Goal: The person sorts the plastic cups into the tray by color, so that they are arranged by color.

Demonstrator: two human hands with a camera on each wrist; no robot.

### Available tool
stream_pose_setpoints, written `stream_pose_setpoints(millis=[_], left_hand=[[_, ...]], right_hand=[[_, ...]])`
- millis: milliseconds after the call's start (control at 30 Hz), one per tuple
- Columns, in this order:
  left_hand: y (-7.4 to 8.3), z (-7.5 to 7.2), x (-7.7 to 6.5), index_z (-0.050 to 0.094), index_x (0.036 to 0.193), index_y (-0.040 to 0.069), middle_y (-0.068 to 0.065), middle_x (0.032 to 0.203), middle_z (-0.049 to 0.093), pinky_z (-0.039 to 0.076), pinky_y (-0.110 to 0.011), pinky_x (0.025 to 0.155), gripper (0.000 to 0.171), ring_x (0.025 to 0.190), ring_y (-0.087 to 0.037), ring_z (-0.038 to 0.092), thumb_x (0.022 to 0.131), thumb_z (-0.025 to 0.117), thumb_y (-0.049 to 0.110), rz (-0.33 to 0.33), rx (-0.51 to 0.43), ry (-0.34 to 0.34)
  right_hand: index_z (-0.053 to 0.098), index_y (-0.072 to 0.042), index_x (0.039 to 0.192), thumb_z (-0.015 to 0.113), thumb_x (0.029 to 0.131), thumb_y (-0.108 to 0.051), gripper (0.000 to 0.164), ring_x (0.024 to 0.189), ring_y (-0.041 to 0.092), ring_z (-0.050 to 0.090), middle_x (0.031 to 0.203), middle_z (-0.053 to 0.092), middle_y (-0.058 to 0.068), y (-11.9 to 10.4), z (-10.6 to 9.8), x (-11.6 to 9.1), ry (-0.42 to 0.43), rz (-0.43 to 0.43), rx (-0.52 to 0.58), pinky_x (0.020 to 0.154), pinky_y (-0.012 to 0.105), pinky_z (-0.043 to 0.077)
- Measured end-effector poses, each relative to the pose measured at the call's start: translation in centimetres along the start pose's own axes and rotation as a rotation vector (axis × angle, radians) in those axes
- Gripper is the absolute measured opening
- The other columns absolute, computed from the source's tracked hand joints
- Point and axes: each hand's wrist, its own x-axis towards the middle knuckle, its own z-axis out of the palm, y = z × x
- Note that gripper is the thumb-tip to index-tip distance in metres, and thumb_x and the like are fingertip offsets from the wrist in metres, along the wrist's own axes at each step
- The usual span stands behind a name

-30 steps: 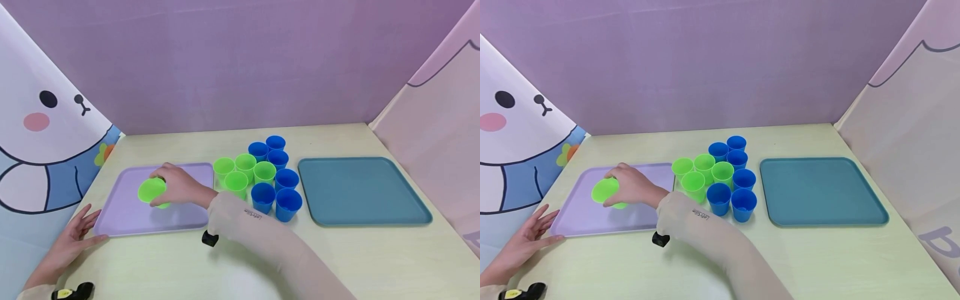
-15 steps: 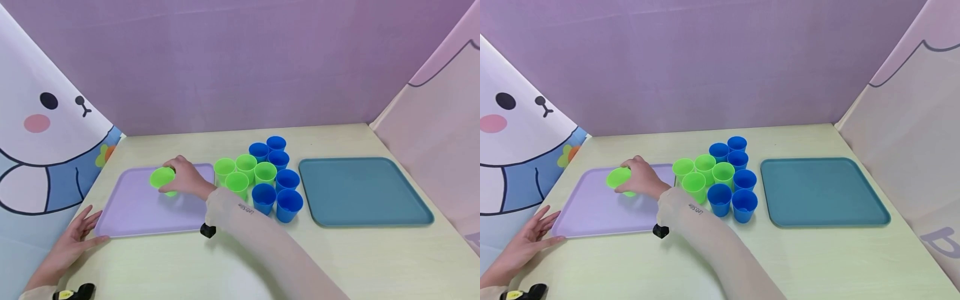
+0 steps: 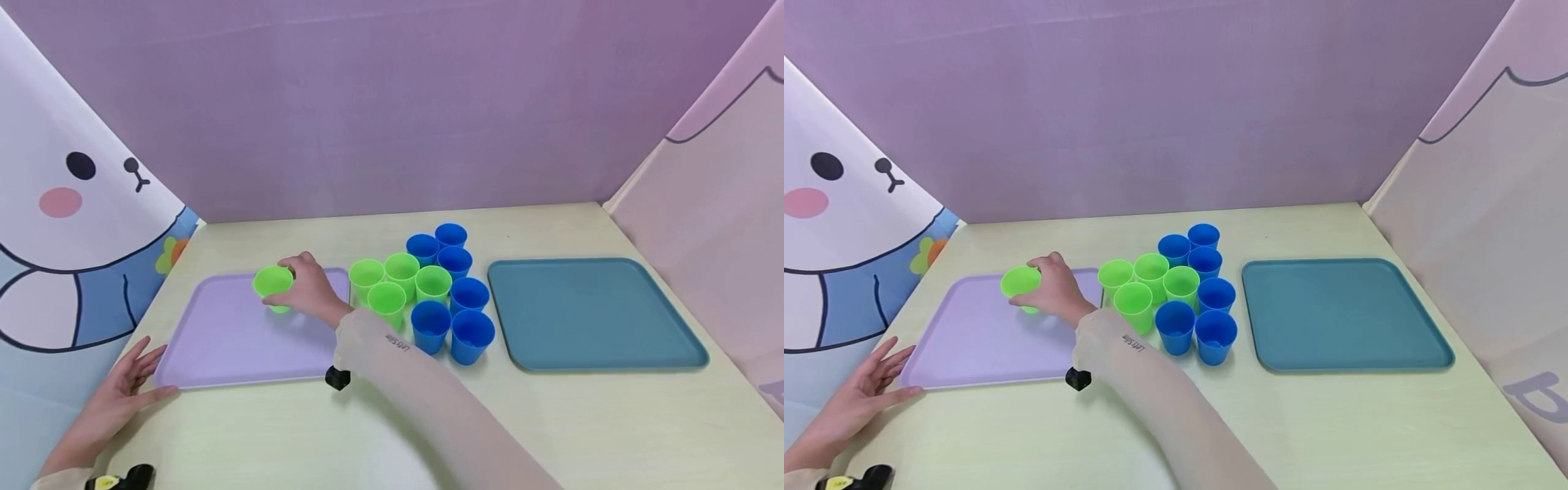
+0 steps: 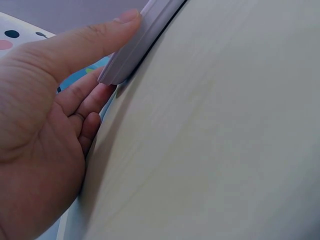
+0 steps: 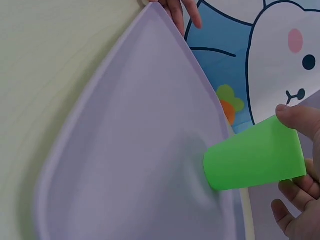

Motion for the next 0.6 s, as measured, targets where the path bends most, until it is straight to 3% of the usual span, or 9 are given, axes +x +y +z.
stream_pose_setpoints(millis=[233, 600], left_hand=[[0.0, -0.1, 0.0, -0.007, 0.16, 0.015, 0.026, 0.15, 0.029, 0.026, -0.001, 0.089, 0.1, 0.109, 0.028, 0.036, 0.094, 0.068, 0.005, 0.011, -0.019, -0.002], [0.2, -0.1, -0.1, -0.006, 0.16, 0.014, 0.03, 0.144, 0.032, 0.029, -0.002, 0.087, 0.099, 0.109, 0.027, 0.037, 0.094, 0.068, 0.004, 0.011, -0.024, 0.0]], right_hand=[[0.059, -0.01, 0.136, 0.089, 0.075, -0.031, 0.071, 0.094, 0.01, 0.05, 0.11, 0.05, -0.002, 0.0, 0.5, 0.2, 0.005, 0.018, 0.011, 0.078, 0.018, 0.044], [0.052, -0.018, 0.143, 0.085, 0.08, -0.034, 0.073, 0.11, 0.02, 0.053, 0.115, 0.053, -0.002, 0.9, 1.3, 0.4, -0.009, 0.102, 0.161, 0.079, 0.024, 0.046]])
